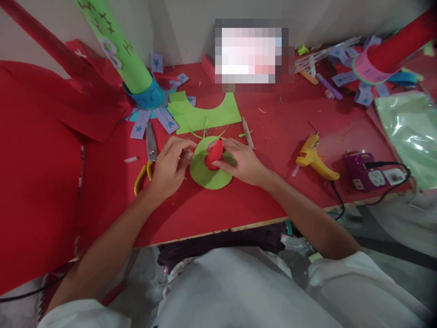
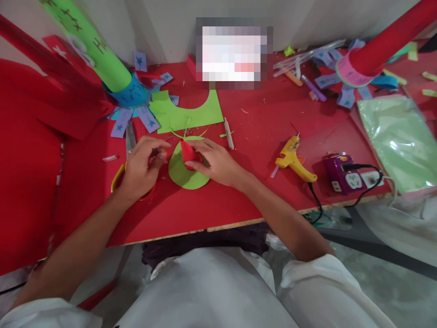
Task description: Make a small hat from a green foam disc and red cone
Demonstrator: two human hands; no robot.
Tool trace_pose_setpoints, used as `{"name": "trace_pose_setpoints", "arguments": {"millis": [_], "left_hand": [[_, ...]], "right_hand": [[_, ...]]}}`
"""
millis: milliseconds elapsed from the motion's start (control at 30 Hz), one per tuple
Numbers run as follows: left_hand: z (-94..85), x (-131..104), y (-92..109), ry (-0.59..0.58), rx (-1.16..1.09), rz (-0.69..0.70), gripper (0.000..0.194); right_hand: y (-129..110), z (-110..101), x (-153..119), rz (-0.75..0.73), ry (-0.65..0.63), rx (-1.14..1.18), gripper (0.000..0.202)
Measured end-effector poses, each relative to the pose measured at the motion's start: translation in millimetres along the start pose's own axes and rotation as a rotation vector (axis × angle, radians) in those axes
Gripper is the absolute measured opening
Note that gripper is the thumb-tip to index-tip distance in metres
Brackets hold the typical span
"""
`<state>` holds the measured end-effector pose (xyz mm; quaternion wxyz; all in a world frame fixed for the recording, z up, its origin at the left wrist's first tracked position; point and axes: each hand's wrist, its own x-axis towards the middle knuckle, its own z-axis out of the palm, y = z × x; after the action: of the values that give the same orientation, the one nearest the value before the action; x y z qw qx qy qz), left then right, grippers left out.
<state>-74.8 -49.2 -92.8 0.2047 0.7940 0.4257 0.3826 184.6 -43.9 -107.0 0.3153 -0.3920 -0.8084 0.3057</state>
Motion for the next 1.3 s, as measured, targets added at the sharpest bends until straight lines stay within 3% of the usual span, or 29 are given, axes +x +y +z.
{"name": "trace_pose_setpoints", "arguments": {"millis": [233,567,1067,1300], "left_hand": [[-0.6,2,-5,-0.049,-0.298,-0.192,0.028],[-0.5,6,-6,0.071,-0.599,-0.378,0.02],[3.8,9,-16,0.063,-0.656,-0.272,0.031],[5.4,8,-18,0.036,-0.542,-0.25,0.043]], "right_hand": [[1,-1,0,-0.009,-0.019,0.001,0.064],[0,-2,0,0.003,-0.029,0.014,0.06],[0,-1,0,0.007,-0.024,0.008,0.064],[-1,-2,0,0.003,-0.025,0.01,0.063]]}}
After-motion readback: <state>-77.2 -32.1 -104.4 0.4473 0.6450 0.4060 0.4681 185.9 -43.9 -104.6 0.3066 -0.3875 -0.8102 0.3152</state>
